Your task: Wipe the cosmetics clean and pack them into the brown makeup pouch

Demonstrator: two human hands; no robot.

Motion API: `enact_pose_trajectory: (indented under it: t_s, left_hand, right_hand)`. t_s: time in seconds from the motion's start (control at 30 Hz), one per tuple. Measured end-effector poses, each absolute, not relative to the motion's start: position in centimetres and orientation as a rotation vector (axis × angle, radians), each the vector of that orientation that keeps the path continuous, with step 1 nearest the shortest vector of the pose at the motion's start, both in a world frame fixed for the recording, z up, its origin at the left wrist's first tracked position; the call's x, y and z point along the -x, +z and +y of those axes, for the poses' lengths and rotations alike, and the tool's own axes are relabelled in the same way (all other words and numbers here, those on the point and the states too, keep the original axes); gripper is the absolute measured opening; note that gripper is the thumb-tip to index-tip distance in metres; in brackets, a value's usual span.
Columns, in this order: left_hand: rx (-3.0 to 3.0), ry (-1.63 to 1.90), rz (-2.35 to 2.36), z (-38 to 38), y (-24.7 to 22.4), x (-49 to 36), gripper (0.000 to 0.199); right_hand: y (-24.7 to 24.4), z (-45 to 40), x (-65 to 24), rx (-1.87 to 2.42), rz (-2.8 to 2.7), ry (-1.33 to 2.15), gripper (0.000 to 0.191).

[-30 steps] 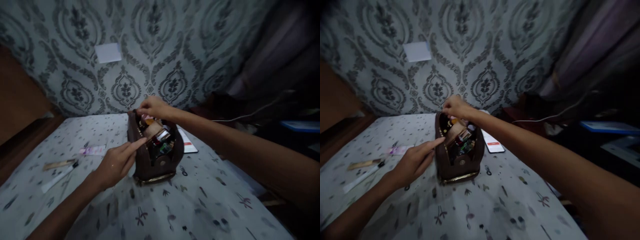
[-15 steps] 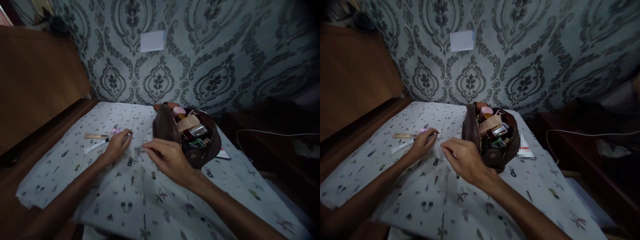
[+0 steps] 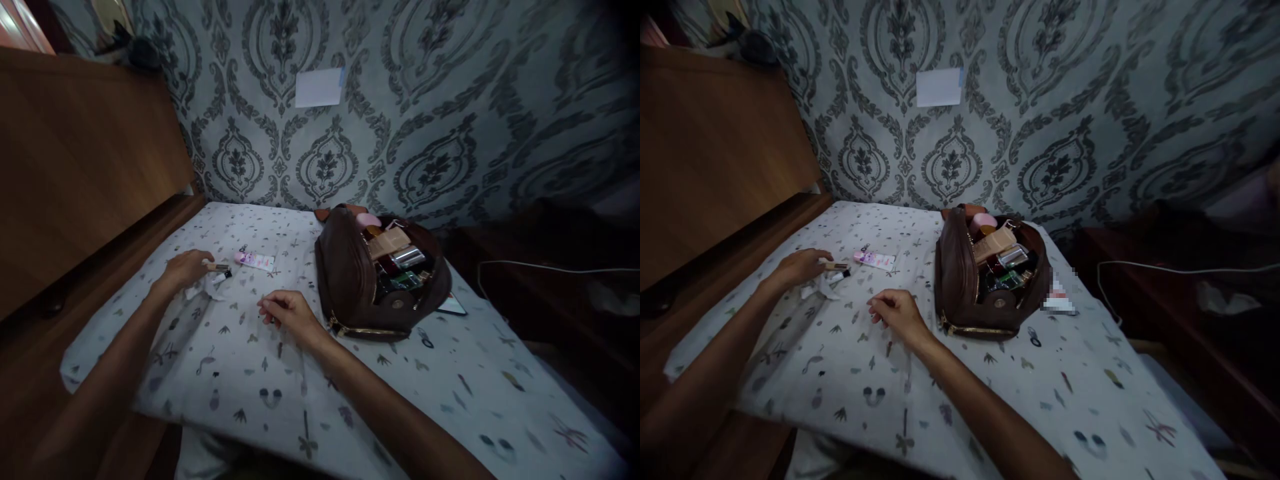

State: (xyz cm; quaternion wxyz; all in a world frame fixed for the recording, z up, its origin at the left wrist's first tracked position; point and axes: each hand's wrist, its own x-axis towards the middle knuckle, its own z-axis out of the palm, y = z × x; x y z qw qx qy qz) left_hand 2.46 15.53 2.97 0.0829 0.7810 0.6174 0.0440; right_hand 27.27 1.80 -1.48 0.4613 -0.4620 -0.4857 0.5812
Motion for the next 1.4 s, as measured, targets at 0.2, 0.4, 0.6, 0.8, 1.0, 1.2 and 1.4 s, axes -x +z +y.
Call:
enact_pose_trajectory:
  t_s: [0.2,0.4,0.6,0.8,1.0,1.2,1.4]
  left_hand:
    - [-2.392,-0.194,1.849,16.0,2.9,-2.4,0.038]
    - [-2.491,-0.191,1.81,15.5,3.8,-3.3,0.027]
    - [-2.535,0.137,1.622,12.8,6.2,-5.0,0.032]
    - [-1.889,0.693,0.858,8.1,5.3,-10.7,0.037]
    - [-1.799,0.685,0.692,6.4,3.7,-13.0,0.033]
    - [-1.495,1.029,0.893,8.1,3.5,-11.9,0.041]
    - [-1.517,1.126,0.878,7.9,2.1,-12.9,0.042]
  right_hand:
    - [-3.0,1.3,-26.8,1.14,-1.094,1.444,0.025]
    - [-4.2,1.0,-27.0,1.122,-1.062,1.428,0.031]
    - [-3.8,0.7,-27.5,1.097,-1.152,1.339,0.039]
    - [-2.1,0.2,-27.2,0.96,-1.191,1.181,0.049]
    - [-2.4,-0.6,-27.5,0.916,-0.959,1.387,0.051]
    - [-2.0,-1.4,-29.0,1.008,-0.922,1.278,0.043]
    - [-2.5,-1.5,-29.0,1.046,-1.087,1.246,0.04]
